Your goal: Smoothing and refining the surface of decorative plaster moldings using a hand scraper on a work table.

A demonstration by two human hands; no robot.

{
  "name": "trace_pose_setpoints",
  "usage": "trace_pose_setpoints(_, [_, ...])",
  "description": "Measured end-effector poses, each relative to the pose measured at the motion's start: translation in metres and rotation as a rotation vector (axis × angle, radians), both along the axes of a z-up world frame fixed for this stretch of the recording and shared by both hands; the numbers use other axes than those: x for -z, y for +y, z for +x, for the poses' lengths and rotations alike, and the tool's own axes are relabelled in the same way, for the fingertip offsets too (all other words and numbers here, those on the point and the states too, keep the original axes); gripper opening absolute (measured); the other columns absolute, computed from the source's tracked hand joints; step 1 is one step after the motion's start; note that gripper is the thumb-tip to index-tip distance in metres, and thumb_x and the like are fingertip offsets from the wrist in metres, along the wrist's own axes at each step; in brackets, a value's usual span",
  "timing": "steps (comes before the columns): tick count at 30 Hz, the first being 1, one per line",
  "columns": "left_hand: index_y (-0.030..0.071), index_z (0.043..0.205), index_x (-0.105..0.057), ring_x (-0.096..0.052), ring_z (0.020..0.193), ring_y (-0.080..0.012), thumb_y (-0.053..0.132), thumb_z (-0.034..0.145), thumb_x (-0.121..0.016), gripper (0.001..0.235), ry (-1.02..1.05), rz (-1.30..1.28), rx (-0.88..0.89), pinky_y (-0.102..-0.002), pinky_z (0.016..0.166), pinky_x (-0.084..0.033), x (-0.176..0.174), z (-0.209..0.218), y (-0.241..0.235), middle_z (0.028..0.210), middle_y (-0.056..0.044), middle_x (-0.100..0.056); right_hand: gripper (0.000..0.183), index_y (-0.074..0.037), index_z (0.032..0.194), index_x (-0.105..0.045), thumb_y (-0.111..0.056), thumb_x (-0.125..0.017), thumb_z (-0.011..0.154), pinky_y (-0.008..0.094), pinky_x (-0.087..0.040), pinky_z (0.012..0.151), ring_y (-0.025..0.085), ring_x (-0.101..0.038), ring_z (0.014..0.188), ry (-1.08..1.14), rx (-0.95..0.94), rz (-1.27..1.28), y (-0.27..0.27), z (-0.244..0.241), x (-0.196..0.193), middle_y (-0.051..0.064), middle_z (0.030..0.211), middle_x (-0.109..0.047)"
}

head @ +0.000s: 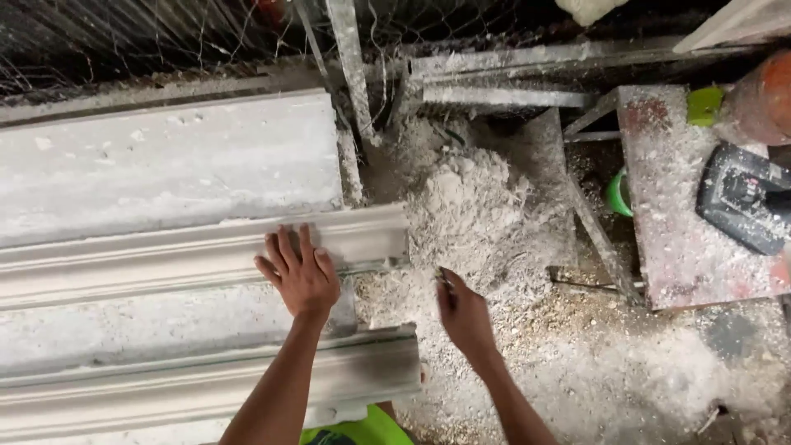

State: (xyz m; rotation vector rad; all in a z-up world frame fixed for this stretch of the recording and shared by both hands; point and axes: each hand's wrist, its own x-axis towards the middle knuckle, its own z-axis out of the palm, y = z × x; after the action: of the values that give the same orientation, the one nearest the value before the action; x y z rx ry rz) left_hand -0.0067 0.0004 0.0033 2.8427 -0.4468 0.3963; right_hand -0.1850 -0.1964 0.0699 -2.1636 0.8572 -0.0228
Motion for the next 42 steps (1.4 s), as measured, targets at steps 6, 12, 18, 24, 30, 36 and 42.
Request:
trace_pose_setpoints(6, [0.013, 0.151, -0.049, -0.021, 0.152, -0.0429, 0.037, 0.111, -0.025, 0.052, 0.013, -0.009, 0.007, -0.066, 0.118, -0.006, -0.005, 0.005, -0.004, 0.158, -0.019, -0.034, 0.032, -0.023, 0.126, -0.072, -0.032, -0.063, 0.097, 0.053, -0.062, 0.076, 0.037, -0.075, 0.092, 0.071, -0.019, -0.033, -0.013, -0.021, -0.017, 0.013, 0.095, -0.081])
trace_pose_setpoints(12, [0.014, 0.152, -0.047, -0.020, 0.153, -0.0431, 0.037, 0.111, -0.026, 0.052, 0.062, 0.001, 0.005, -0.065, 0.119, -0.005, -0.005, 0.003, -0.002, 0.158, -0.019, -0.034, 0.031, -0.030, 0.127, -0.070, -0.036, -0.060, 0.098, 0.055, -0.061, 0.079, 0.039, -0.075, 0.087, 0.163, -0.015, -0.028, -0.034, -0.013, -0.023, 0.010, 0.087, -0.081])
trace_pose_setpoints(18, [0.013, 0.153, -0.047, -0.018, 0.153, -0.0423, 0.038, 0.111, -0.025, 0.054, 0.091, -0.018, -0.008, -0.066, 0.118, -0.004, -0.006, 0.003, 0.000, 0.159, -0.019, -0.033, 0.031, -0.022, 0.125, -0.072, -0.039, -0.057, 0.102, 0.057, -0.057, 0.071, 0.041, -0.075, 0.072, 0.101, -0.041, -0.087, -0.011, 0.030, 0.013, 0.015, 0.067, -0.074])
trace_pose_setpoints(24, [0.014, 0.154, -0.045, -0.017, 0.154, -0.0419, 0.037, 0.110, -0.025, 0.053, 0.132, -0.030, -0.008, -0.065, 0.120, -0.002, -0.004, 0.002, 0.001, 0.160, -0.019, -0.031, 0.033, -0.030, 0.126, -0.071, -0.041, -0.059, 0.098, 0.056, -0.059, 0.085, 0.041, -0.075, 0.095, 0.249, 0.004, 0.038, -0.030, 0.010, -0.037, 0.013, 0.093, -0.081])
trace_pose_setpoints(30, [0.016, 0.156, -0.042, -0.013, 0.155, -0.0407, 0.038, 0.110, -0.027, 0.054, 0.196, -0.023, -0.010, -0.065, 0.120, 0.002, -0.002, -0.001, 0.000, 0.163, -0.018, -0.029, 0.031, -0.023, 0.128, -0.068, -0.035, -0.055, 0.102, 0.062, -0.056, 0.086, 0.045, -0.073, 0.094, 0.183, 0.015, -0.016, -0.042, 0.031, -0.020, 0.017, 0.094, -0.079])
trace_pose_setpoints(36, [0.016, 0.156, -0.044, -0.015, 0.155, -0.0414, 0.038, 0.109, -0.028, 0.055, 0.127, -0.006, -0.007, -0.066, 0.120, 0.000, 0.001, 0.002, 0.000, 0.162, -0.018, -0.031, 0.039, -0.021, 0.126, -0.070, -0.046, -0.054, 0.101, 0.058, -0.058, 0.077, 0.041, -0.076, 0.085, 0.187, 0.039, 0.053, -0.007, 0.039, 0.015, 0.017, 0.083, -0.078])
trace_pose_setpoints(42, [0.019, 0.156, -0.046, -0.018, 0.156, -0.0408, 0.039, 0.107, -0.034, 0.054, 0.172, 0.017, -0.025, -0.067, 0.121, -0.001, 0.005, 0.000, 0.001, 0.162, -0.017, -0.034, 0.039, -0.006, 0.138, -0.054, -0.029, -0.039, 0.111, 0.064, -0.055, 0.075, 0.048, -0.071, 0.098, -0.293, 0.136, -0.065, -0.009, 0.096, -0.086, 0.025, 0.117, -0.073])
